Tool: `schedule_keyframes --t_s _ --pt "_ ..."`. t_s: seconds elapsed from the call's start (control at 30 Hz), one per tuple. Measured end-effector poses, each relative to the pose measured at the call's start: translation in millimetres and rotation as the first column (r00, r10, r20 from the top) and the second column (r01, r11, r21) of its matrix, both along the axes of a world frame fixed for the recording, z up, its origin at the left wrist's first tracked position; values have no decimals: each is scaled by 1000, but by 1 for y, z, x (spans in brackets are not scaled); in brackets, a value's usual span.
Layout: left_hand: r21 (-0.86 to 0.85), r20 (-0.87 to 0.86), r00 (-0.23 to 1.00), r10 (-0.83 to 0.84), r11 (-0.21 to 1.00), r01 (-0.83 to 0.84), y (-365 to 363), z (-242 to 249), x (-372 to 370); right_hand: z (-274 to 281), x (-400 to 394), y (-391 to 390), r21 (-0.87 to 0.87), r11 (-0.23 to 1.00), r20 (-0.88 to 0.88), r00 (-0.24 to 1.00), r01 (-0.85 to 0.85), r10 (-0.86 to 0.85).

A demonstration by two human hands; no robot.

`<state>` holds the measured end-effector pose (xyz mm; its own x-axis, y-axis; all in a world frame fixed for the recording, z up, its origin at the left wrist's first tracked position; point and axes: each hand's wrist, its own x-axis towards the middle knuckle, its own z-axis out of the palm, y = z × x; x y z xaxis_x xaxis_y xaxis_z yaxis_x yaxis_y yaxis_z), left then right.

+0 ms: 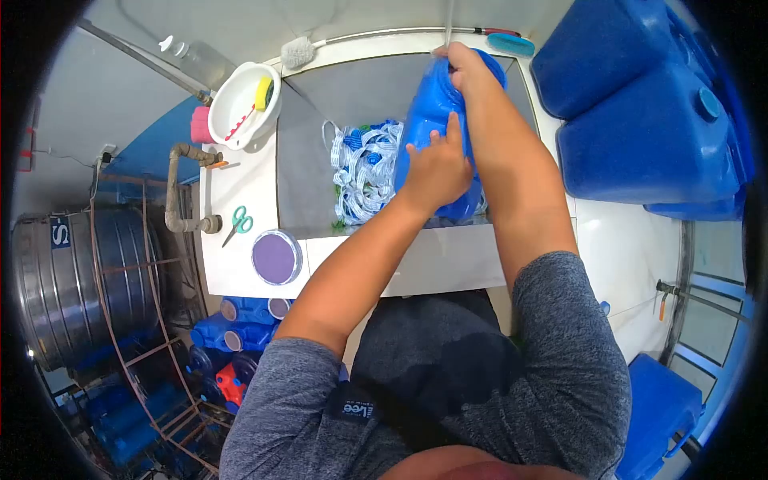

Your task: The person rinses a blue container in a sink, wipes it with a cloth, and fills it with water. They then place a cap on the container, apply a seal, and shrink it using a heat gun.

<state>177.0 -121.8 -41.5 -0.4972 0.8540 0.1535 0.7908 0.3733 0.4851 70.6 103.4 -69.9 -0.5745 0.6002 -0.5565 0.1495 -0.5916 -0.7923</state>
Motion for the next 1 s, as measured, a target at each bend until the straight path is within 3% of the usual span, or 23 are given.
schedule_keyframes --t_s 0.03,0.1,0.13,0.17,0.23,0.27,0.3,0.33,0.37,0.4,0.43,0.5,0.63,0.7,0.73,0.77,0.8,0.83,0.87,0.93,1.0 --pt "-38 -58 997 -59 998 57 -2 1 -2 -1 1 -1 -1 1000 -1 1000 3 -3" --pt "-61 11 999 -46 997 47 1 -4 -19 -4 2 -1 270 925 172 959 -267 227" --pt "-85 83 996 -24 996 31 1 -5 -30 45 31 -29 486 630 406 794 -606 452" --pt "-84 83 996 -23 996 30 -5 2 -38 57 35 -34 487 628 407 794 -607 452" --pt "-256 233 970 -68 958 128 -21 26 -53 64 40 -42 463 119 742 457 -878 491" --pt "-263 276 959 -65 955 140 -24 32 -57 70 41 -43 399 260 673 473 -879 568" --pt "-263 269 961 -66 955 140 -22 32 -55 52 27 -35 405 261 670 479 -876 567" --pt "-287 281 960 -17 952 101 -17 27 -48 16 0 -18 432 759 227 873 -487 431" --pt "-312 291 956 34 948 62 -11 18 -40 21 -13 -10 88 987 26 991 -134 133" --pt "-173 263 964 -30 982 78 -8 -2 -31 26 -25 -2 -254 919 -76 941 302 -330" --pt "-178 260 965 -22 982 70 -3 5 -24 29 -28 -1 -258 920 -78 943 294 -323" --pt "-217 276 961 -17 973 80 4 18 -19 32 -30 0 -350 754 -239 725 556 -646" --pt "-271 237 971 -35 957 101 11 22 -27 27 -37 9 -405 689 -144 702 601 -697" --pt "-290 343 939 1 951 105 23 17 -44 -24 -62 26 -170 927 -69 935 333 -349" --pt "-287 341 940 -13 951 117 22 17 -54 -11 -56 12 169 974 105 985 -150 134" --pt "-276 329 943 40 960 56 14 17 -68 10 -46 -13 354 688 409 767 -633 495" --pt "-262 318 943 96 965 -10 7 18 -81 39 -35 -30 417 358 612 549 -835 569" --pt "-232 288 955 71 973 -3 -3 19 -87 60 -25 -43 367 -21 796 302 -930 525" --pt "-208 257 965 48 978 7 -15 20 -92 67 -19 -51 361 -13 794 300 -932 528" --pt "-182 292 956 -28 980 84 -33 4 -111 72 -13 -62 301 -333 902 154 -893 403" --pt "-147 335 935 -117 974 174 -49 4 -125 67 10 -60 340 -404 909 186 -849 373"
